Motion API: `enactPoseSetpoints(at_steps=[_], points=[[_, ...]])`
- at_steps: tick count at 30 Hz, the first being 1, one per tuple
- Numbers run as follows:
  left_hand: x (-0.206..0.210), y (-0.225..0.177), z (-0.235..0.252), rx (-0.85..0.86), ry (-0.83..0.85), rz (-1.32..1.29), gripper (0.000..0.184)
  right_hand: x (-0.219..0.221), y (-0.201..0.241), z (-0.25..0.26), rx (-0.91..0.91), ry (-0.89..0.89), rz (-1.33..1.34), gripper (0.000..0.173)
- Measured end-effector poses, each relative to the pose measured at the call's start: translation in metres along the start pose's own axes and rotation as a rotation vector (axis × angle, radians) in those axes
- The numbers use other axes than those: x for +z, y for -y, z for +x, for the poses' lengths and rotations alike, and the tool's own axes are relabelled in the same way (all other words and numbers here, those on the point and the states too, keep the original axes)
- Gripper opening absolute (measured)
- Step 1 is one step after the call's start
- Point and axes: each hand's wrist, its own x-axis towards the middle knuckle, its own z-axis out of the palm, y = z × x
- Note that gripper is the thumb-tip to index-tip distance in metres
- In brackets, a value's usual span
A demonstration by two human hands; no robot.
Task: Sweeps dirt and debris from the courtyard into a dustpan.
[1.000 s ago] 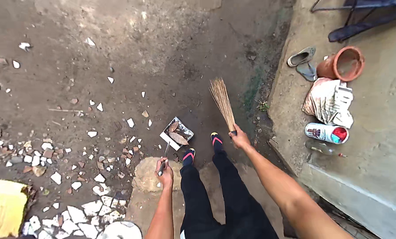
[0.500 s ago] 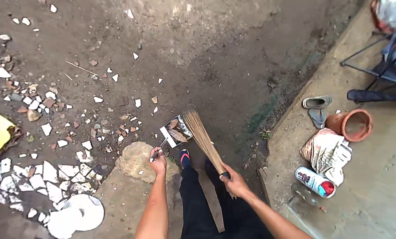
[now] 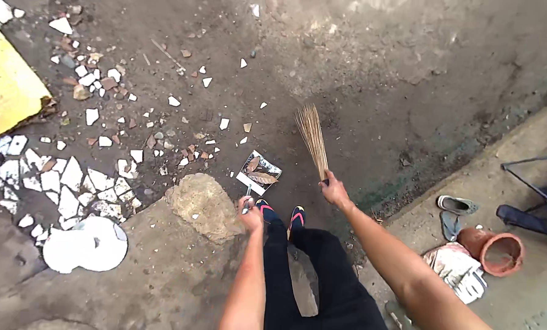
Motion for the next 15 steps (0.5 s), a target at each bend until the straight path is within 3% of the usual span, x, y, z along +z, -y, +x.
enactPoseSetpoints(at_steps=[4,7,11,15], points=[[0.005,-0.011,0.002,-0.019,0.085,0.082,0.023,0.081,0.004,-0.066,-0.001,0.274,0.054,0.061],[0.005,-0.002,0.003,-0.035,0.061,0.040,0.023,0.082,-0.003,-0.121,0.034,0.302,0.144,0.067],[-0.003,0.021,0.000,-0.027,-0.117,-0.171,0.021,0.011,-0.004,-0.137,-0.056,0.244,-0.039,0.068],[-0.001,0.028,-0.036,-0.053,-0.260,-0.238,0.017,-0.097,-0.008,-0.078,-0.217,0.200,-0.223,0.067]])
